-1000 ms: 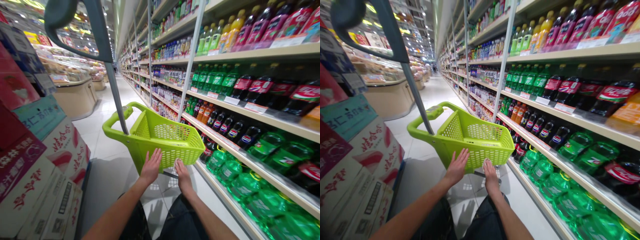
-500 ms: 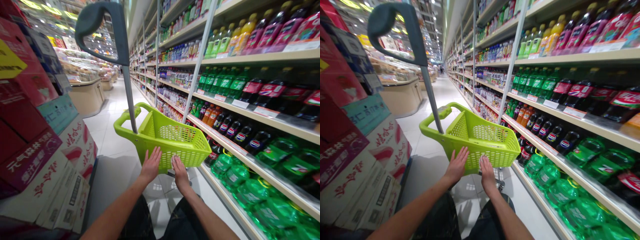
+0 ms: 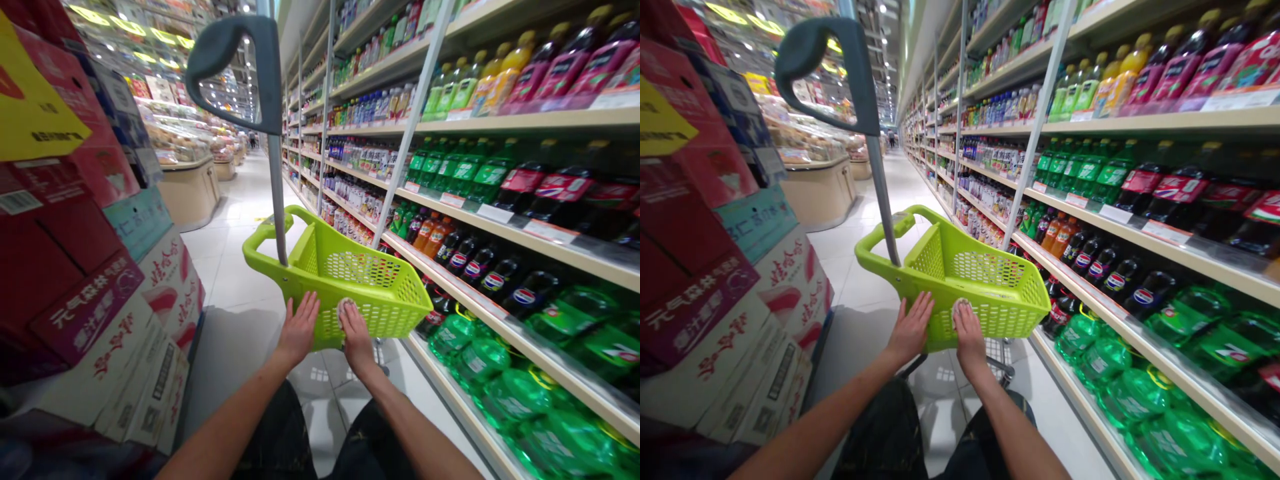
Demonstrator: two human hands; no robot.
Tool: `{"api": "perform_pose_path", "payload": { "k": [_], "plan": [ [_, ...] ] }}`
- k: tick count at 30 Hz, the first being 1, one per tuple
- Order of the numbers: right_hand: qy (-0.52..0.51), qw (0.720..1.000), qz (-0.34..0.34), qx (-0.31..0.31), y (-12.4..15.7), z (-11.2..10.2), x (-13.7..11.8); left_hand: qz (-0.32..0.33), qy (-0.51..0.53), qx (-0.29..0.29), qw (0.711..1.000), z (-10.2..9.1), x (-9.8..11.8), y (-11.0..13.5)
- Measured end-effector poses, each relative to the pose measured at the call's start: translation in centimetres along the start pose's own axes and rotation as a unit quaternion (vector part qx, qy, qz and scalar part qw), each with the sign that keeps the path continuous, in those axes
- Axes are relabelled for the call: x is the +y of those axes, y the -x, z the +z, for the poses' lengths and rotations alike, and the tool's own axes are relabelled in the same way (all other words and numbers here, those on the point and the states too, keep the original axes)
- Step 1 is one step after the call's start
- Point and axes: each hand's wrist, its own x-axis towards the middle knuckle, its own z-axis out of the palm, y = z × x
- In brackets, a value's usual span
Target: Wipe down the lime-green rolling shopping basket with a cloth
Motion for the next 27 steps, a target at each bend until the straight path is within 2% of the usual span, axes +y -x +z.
{"api": "perform_pose_path", "payload": {
  "k": [2, 4, 9, 11, 17, 19, 22, 24, 27],
  "plan": [
    [-0.009, 1.000, -0.004, 0.027, -2.5, -0.7, -0.5, -0.005, 0.001, 0.003, 1.000, -0.2, 0.0, -0.1],
    [-0.005, 0.999, -0.010, 0.041, -3.4, -0.7, -0.6, -0.009, 0.002, 0.005, 1.000, -0.3, 0.0, -0.1],
    [0.011, 0.999, -0.042, 0.010, 0.9, 1.7, -0.1, -0.017, -0.003, 0.007, 1.000, -0.3, -0.8, 0.7],
    [0.010, 0.999, -0.042, 0.005, 1.2, 1.9, -0.8, -0.023, -0.005, 0.007, 1.000, -0.5, -1.3, 1.0],
    [-0.011, 0.999, -0.028, 0.036, -5.0, 0.5, -3.5, -0.038, -0.005, 0.013, 0.999, -1.5, -2.2, 0.6],
    [-0.006, 0.999, -0.038, 0.034, -4.5, 1.1, -3.2, -0.041, -0.005, 0.014, 0.999, -1.6, -2.4, 0.7],
    [-0.002, 0.998, -0.066, 0.014, -1.2, 2.5, -2.5, -0.044, -0.007, 0.011, 0.999, -1.6, -3.0, 1.5],
    [-0.003, 0.998, -0.068, 0.006, 0.0, 2.9, -2.7, -0.050, -0.010, 0.007, 0.999, -1.5, -3.6, 2.1],
    [-0.015, 0.998, -0.058, 0.020, -2.2, 2.3, -4.6, -0.067, -0.013, 0.007, 0.998, -1.5, -4.2, 2.5]
  ]
}}
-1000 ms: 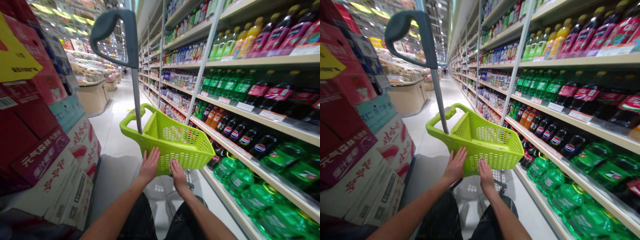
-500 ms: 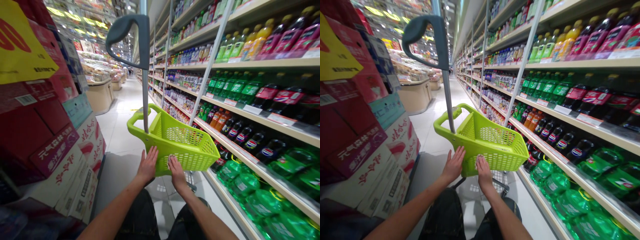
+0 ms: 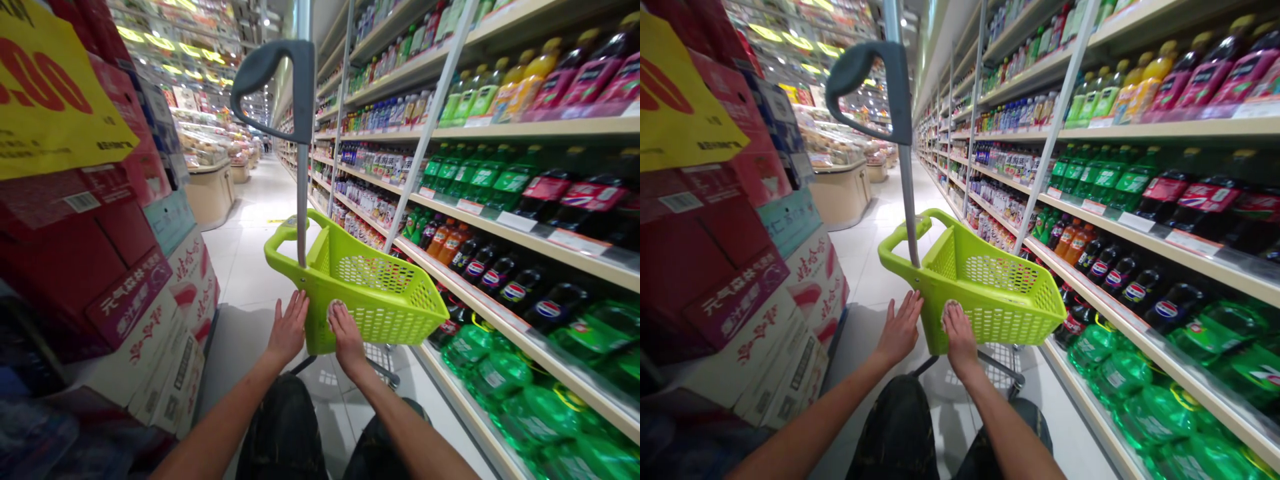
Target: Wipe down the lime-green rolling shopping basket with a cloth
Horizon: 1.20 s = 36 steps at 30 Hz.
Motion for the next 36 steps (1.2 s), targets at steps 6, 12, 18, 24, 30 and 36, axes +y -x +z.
{"api": "perform_pose_path", "payload": {
  "k": [6, 12, 18, 24, 30, 36],
  "plan": [
    [-0.005, 0.999, -0.018, 0.036, -5.0, 0.0, -1.4, -0.027, -0.004, -0.005, 1.000, -0.4, -0.6, -0.2],
    [-0.011, 0.999, -0.034, -0.005, -0.4, 1.7, -1.4, -0.034, -0.022, -0.015, 0.999, -0.3, -1.8, 0.6],
    [-0.035, 0.998, -0.046, 0.032, -6.9, 0.5, -3.9, -0.055, -0.020, -0.024, 0.998, -0.2, -2.0, 0.3],
    [-0.029, 0.991, -0.120, -0.060, -2.2, 2.8, -3.3, -0.073, -0.033, -0.033, 0.996, -0.5, -2.8, 0.9],
    [-0.075, 0.996, -0.053, 0.008, -6.0, 1.2, -4.5, -0.087, -0.007, -0.005, 0.996, -1.5, -3.5, 0.0],
    [-0.059, 0.996, 0.007, 0.061, -12.6, -0.6, -4.4, -0.049, 0.020, 0.059, 0.997, -2.8, -1.3, -2.9]
  ]
}}
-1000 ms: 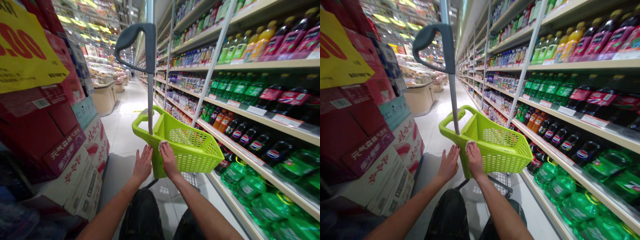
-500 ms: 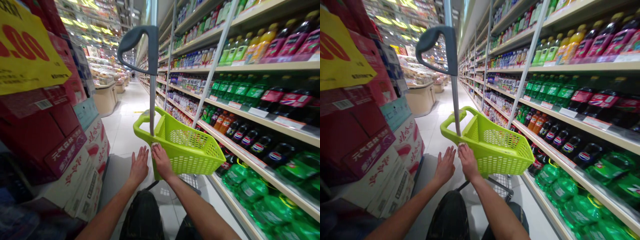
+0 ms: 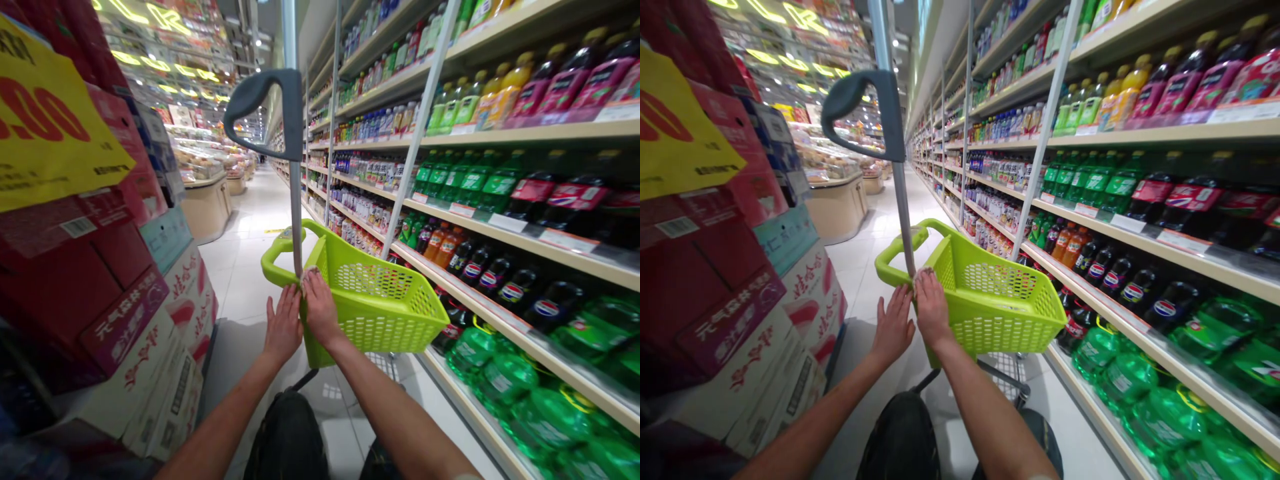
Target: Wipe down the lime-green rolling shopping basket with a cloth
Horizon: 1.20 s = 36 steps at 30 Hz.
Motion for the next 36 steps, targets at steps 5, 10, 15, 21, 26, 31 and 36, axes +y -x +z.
{"api": "perform_pose_path", "payload": {
  "k": [5, 10, 15, 21, 26, 31, 36],
  "plan": [
    [0.054, 0.996, 0.065, 0.002, 5.5, -3.5, 6.8, 0.053, 0.001, 0.009, 0.999, -0.3, 1.5, -1.8],
    [0.077, 0.991, 0.104, 0.022, 6.9, -4.6, 8.6, 0.073, -0.010, -0.037, 0.997, 0.1, 2.9, -3.9],
    [0.051, 0.998, 0.034, -0.022, 4.6, -2.2, 5.4, 0.072, -0.029, -0.055, 0.995, 0.4, 4.1, -4.6],
    [0.134, 0.985, 0.109, 0.013, 10.8, -8.6, 14.5, 0.071, -0.027, -0.066, 0.995, 0.9, 5.1, -4.6],
    [0.168, 0.976, 0.124, 0.055, 11.7, -9.3, 15.6, 0.116, -0.010, -0.127, 0.985, 2.4, 8.4, -4.9],
    [0.133, 0.989, 0.067, -0.001, 10.8, -7.3, 13.2, 0.148, -0.019, -0.137, 0.979, 3.6, 9.6, -4.7],
    [0.188, 0.965, 0.183, 0.021, 15.5, -13.0, 21.2, 0.158, -0.035, -0.128, 0.978, 3.9, 9.1, -4.3]
  ]
}}
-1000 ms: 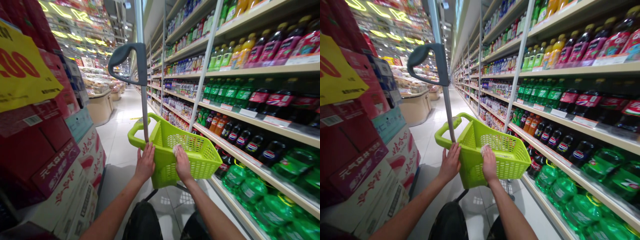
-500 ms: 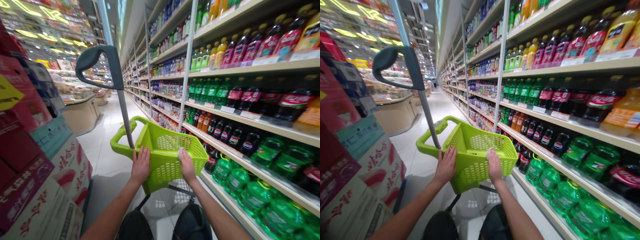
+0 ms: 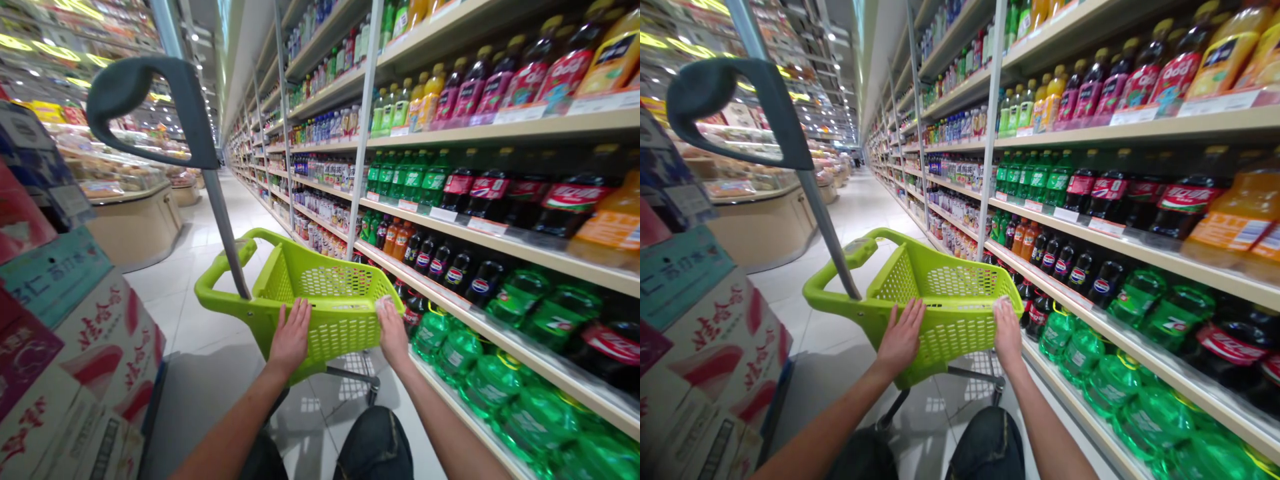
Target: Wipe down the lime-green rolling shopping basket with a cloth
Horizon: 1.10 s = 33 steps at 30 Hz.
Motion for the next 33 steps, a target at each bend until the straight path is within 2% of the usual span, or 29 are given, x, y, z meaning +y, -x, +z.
{"api": "perform_pose_path", "payload": {
  "k": [2, 4, 5, 7, 9, 11, 13, 17, 19, 23, 25, 27, 31, 33],
  "plan": [
    [0.033, 0.996, 0.080, 0.021, 0.0, -0.7, 3.2, -0.012, 0.002, -0.001, 1.000, 0.1, 0.3, 0.0],
    [0.036, 0.993, 0.104, 0.035, -0.2, -0.7, 3.2, -0.027, 0.007, -0.001, 1.000, 0.2, 0.8, -0.2],
    [0.023, 0.995, 0.087, 0.037, -0.3, -0.5, 2.0, -0.033, 0.007, 0.001, 0.999, 0.2, 1.1, -0.2],
    [-0.025, 0.999, 0.018, 0.025, -0.6, 0.3, -1.9, -0.042, 0.006, 0.007, 0.999, 0.3, 1.5, -0.3],
    [-0.071, 0.996, -0.056, -0.010, -0.9, 1.0, -6.0, -0.044, 0.004, 0.012, 0.999, 0.4, 1.6, -0.3],
    [-0.090, 0.991, -0.094, -0.039, -0.9, 1.2, -8.1, -0.039, 0.002, 0.011, 0.999, 0.4, 1.5, -0.1],
    [-0.086, 0.992, -0.086, -0.035, -0.9, 0.9, -7.4, -0.035, 0.001, 0.006, 0.999, 0.3, 1.3, 0.0],
    [-0.032, 0.999, 0.027, 0.025, -0.7, 0.2, -3.0, -0.039, 0.003, -0.004, 0.999, 0.3, 1.4, 0.3],
    [-0.026, 0.998, 0.043, 0.041, -0.7, 0.5, -3.1, -0.049, 0.010, -0.008, 0.999, 0.4, 1.7, 0.3],
    [-0.090, 0.994, -0.059, 0.009, -0.3, 1.7, -8.9, -0.063, 0.018, -0.014, 0.998, 0.5, 2.2, 0.3],
    [-0.112, 0.989, -0.096, -0.017, -0.3, 1.9, -10.8, -0.055, 0.020, -0.012, 0.998, 0.5, 2.1, 0.5],
    [-0.108, 0.989, -0.099, -0.027, -0.3, 1.5, -10.2, -0.049, 0.019, -0.011, 0.999, 0.5, 1.9, 0.6],
    [-0.040, 0.999, -0.011, 0.017, -0.3, 0.3, -4.4, -0.055, 0.025, -0.016, 0.998, 0.5, 2.0, 0.9],
    [-0.016, 0.999, 0.017, 0.035, -0.2, 0.1, -3.1, -0.065, 0.032, -0.018, 0.997, 0.5, 2.2, 0.9]
  ]
}}
